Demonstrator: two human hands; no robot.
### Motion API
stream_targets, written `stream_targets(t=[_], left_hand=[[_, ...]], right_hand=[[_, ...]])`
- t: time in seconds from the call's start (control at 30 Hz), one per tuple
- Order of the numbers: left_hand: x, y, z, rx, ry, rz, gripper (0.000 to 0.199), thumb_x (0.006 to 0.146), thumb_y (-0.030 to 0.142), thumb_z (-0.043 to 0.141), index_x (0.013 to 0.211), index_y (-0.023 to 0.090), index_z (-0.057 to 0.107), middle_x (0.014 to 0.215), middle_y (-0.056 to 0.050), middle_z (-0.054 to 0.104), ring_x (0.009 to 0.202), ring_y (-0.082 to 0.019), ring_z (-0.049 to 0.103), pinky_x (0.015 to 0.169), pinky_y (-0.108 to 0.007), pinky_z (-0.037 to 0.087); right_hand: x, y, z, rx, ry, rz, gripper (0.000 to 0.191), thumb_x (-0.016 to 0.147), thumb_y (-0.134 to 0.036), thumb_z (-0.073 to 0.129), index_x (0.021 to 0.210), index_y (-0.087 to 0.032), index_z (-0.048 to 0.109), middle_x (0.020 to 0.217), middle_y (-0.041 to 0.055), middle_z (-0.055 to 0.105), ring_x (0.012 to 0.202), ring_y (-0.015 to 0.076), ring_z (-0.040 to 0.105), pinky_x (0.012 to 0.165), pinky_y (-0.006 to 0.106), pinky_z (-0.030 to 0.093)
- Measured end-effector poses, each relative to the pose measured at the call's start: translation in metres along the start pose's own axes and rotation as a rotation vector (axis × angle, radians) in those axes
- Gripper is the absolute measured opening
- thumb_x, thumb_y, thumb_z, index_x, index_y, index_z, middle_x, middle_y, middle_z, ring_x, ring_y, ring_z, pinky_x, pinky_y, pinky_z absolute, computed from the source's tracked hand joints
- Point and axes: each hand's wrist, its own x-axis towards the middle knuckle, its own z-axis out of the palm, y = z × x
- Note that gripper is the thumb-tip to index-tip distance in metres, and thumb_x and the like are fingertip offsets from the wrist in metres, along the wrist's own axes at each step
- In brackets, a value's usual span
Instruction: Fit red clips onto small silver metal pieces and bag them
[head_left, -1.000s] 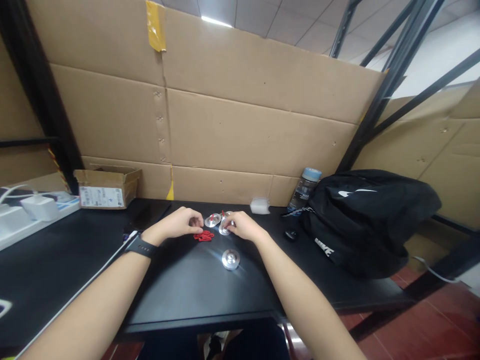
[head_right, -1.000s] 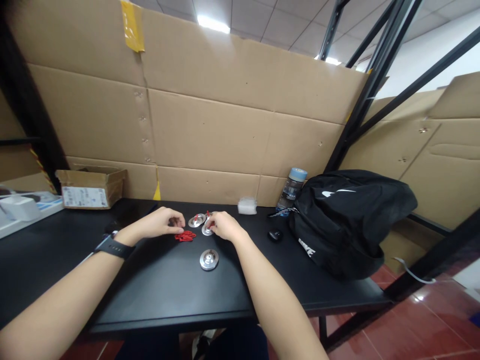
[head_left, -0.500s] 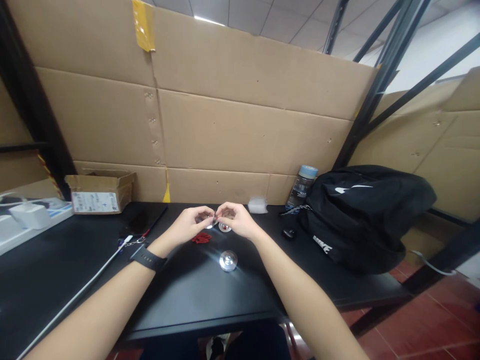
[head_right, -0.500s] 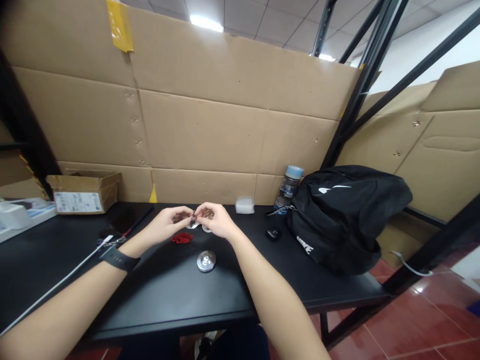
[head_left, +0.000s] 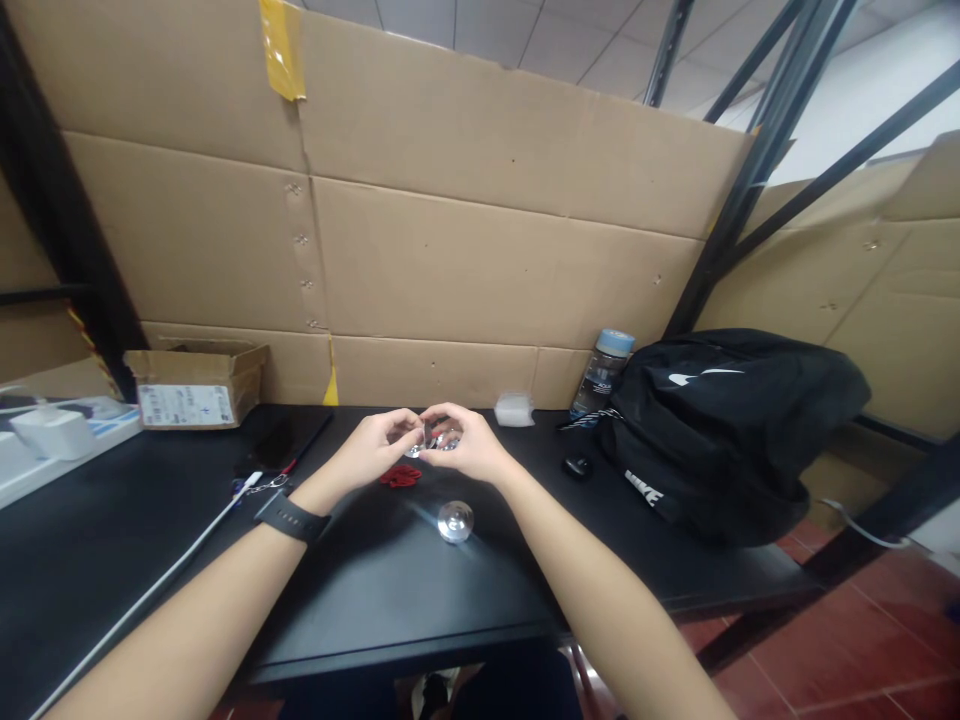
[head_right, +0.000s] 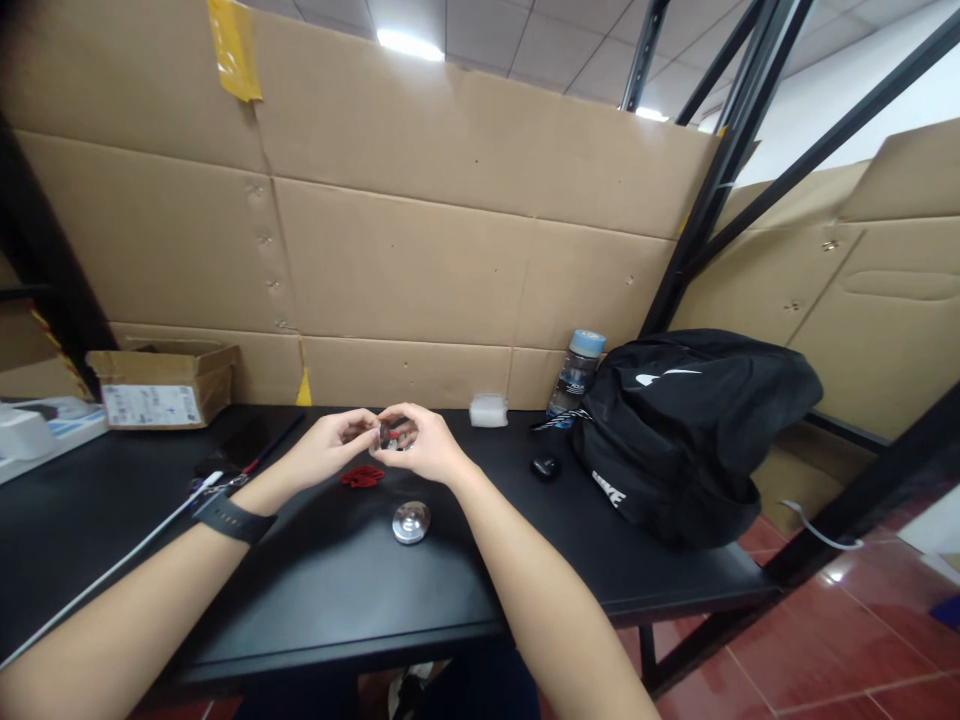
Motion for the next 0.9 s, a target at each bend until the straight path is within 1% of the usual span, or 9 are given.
stream_targets(t=[0.07,0.17,0.3,0.37,0.43,0.5,0.57,0.73,0.9], left_hand=[[-0.001,0.000,-0.008,0.070,-0.052,-0.014,0.029,0.090,0.044,0.057,0.091,0.017,0.068,0.087,-0.004,0.074,0.080,-0.019,0.066,0.073,-0.026,0.050],[-0.002,-0.002,-0.020,0.164,-0.146,-0.037,0.027,0.087,0.042,0.060,0.087,0.017,0.072,0.081,-0.003,0.075,0.073,-0.018,0.066,0.067,-0.025,0.049],[-0.003,-0.008,-0.032,0.224,-0.292,-0.027,0.025,0.082,0.041,0.067,0.084,0.018,0.077,0.079,-0.003,0.077,0.072,-0.018,0.069,0.070,-0.024,0.049],[-0.003,-0.012,-0.033,0.206,-0.311,-0.019,0.026,0.081,0.042,0.068,0.087,0.019,0.079,0.084,-0.004,0.078,0.076,-0.019,0.070,0.072,-0.025,0.050],[-0.003,-0.015,-0.032,0.176,-0.310,-0.014,0.026,0.081,0.041,0.069,0.090,0.019,0.079,0.088,-0.005,0.079,0.079,-0.020,0.071,0.073,-0.025,0.051],[-0.003,-0.017,-0.031,0.158,-0.312,-0.010,0.024,0.081,0.039,0.070,0.090,0.018,0.080,0.089,-0.005,0.079,0.080,-0.020,0.072,0.075,-0.026,0.052],[-0.003,-0.017,-0.030,0.154,-0.322,-0.006,0.021,0.080,0.035,0.071,0.090,0.019,0.080,0.087,-0.005,0.079,0.079,-0.020,0.072,0.075,-0.026,0.052],[-0.004,-0.016,-0.031,0.197,-0.345,0.027,0.015,0.077,0.024,0.070,0.088,0.021,0.081,0.085,-0.001,0.079,0.079,-0.018,0.072,0.077,-0.024,0.051],[-0.004,-0.019,-0.031,0.248,-0.375,0.071,0.016,0.077,0.022,0.070,0.087,0.024,0.082,0.086,0.001,0.079,0.079,-0.017,0.073,0.077,-0.022,0.050]], right_hand=[[-0.001,-0.004,-0.008,-0.071,-0.085,0.048,0.048,0.069,-0.031,0.081,0.112,-0.020,0.064,0.105,0.0042,0.068,0.084,0.0147,0.064,0.073,0.025,0.050],[-0.004,-0.012,-0.026,-0.164,-0.308,0.136,0.049,0.064,-0.031,0.085,0.108,-0.020,0.066,0.093,-0.0004,0.068,0.073,0.0118,0.060,0.069,0.023,0.048],[-0.006,-0.021,-0.046,-0.246,-0.550,0.268,0.054,0.059,-0.035,0.089,0.107,-0.020,0.069,0.092,-0.0007,0.069,0.073,0.0124,0.062,0.067,0.022,0.046],[-0.007,-0.023,-0.048,-0.285,-0.677,0.317,0.053,0.057,-0.037,0.089,0.104,-0.019,0.070,0.089,-0.0006,0.070,0.075,0.0134,0.063,0.067,0.022,0.046],[-0.007,-0.025,-0.046,-0.330,-0.767,0.335,0.054,0.056,-0.040,0.090,0.102,-0.018,0.071,0.086,-0.0010,0.069,0.074,0.0134,0.062,0.066,0.021,0.045],[-0.007,-0.025,-0.041,-0.385,-0.817,0.331,0.059,0.053,-0.042,0.091,0.103,-0.018,0.071,0.086,-0.0015,0.068,0.073,0.0129,0.060,0.065,0.021,0.044],[-0.007,-0.025,-0.034,-0.443,-0.837,0.320,0.062,0.050,-0.045,0.092,0.102,-0.019,0.070,0.086,-0.0023,0.066,0.073,0.0126,0.058,0.063,0.021,0.043],[-0.009,-0.019,-0.024,-0.540,-0.845,0.337,0.066,0.048,-0.052,0.091,0.101,-0.021,0.067,0.089,-0.0028,0.063,0.074,0.0127,0.058,0.063,0.021,0.040],[-0.009,-0.010,-0.021,-0.540,-0.851,0.359,0.066,0.046,-0.051,0.092,0.099,-0.022,0.066,0.092,-0.0027,0.063,0.078,0.0133,0.058,0.063,0.021,0.040]])
